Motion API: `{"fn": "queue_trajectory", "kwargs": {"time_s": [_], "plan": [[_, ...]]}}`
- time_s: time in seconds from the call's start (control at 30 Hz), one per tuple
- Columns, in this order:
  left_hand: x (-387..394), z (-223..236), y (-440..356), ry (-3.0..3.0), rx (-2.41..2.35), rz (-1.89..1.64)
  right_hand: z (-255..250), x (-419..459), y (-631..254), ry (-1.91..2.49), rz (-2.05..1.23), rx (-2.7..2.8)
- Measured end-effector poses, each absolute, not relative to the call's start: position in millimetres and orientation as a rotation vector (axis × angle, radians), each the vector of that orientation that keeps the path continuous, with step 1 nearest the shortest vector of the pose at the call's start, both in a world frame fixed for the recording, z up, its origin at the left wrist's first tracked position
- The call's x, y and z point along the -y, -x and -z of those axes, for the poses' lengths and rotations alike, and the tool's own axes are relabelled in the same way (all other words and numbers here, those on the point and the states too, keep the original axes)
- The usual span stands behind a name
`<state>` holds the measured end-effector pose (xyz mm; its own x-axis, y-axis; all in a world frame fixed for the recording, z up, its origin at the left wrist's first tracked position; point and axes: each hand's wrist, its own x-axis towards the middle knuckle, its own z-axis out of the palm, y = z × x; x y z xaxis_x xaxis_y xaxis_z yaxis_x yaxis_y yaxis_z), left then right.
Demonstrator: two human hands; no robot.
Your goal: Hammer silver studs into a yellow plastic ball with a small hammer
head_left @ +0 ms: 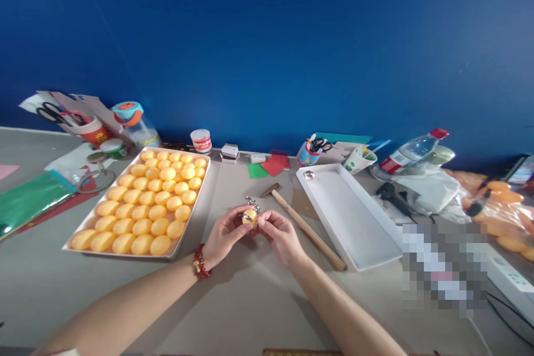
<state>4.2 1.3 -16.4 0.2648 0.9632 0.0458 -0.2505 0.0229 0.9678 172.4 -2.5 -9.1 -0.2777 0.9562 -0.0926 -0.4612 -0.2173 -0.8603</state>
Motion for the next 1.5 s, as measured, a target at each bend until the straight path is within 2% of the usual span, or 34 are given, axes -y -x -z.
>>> {"fn": "queue_trajectory", "kwargs": {"time_s": [0.57, 1.5], "plan": [[-2, 16, -4, -1.097, -0.843, -1.126, 2, 3, -172, 0.846, -1.620, 1.013], [-2, 17, -5, -1.108, -0.892, -1.110, -1, 0, -177, 0.804, -1.713, 1.072]]}}
